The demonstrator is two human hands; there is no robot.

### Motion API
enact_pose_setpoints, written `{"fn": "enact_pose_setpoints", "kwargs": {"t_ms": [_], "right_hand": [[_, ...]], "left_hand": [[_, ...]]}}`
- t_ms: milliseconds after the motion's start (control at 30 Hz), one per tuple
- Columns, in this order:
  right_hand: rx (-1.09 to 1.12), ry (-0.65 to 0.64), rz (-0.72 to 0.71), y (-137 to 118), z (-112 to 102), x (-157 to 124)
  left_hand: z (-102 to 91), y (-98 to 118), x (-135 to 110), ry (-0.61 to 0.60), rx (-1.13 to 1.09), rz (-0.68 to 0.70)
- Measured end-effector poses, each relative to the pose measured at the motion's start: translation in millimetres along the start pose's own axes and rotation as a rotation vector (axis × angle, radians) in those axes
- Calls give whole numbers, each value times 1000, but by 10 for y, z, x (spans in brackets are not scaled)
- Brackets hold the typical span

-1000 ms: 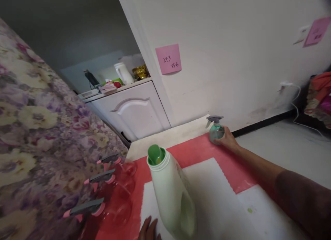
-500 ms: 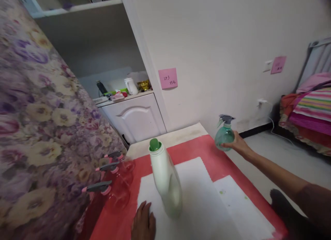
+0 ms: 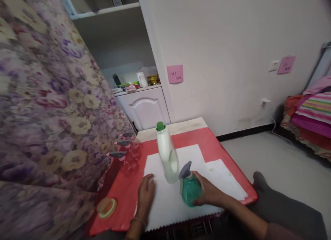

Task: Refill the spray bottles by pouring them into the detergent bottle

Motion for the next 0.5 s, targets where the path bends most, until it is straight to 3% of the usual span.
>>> {"fn": "enact_pose_setpoints", "kwargs": {"t_ms": [133, 233, 400, 500], "right_hand": [[45, -65, 17, 184, 114, -4], [74, -85, -6, 245, 119, -7], [41, -95, -32, 187, 94, -44], [35, -83, -59, 201, 92, -53]], "left_hand": [[36, 349, -446, -98, -121, -26], [123, 681, -710, -202, -322, -134], [188, 1220, -733, -316, -439, -100], [225, 1368, -654, -378, -498, 0]]}}
Point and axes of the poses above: each hand's wrist, its own x-axis towards the middle knuckle, its own z-axis out of the palm, y = z × x, the point moved 2 cm from there along x, towards the middle knuckle
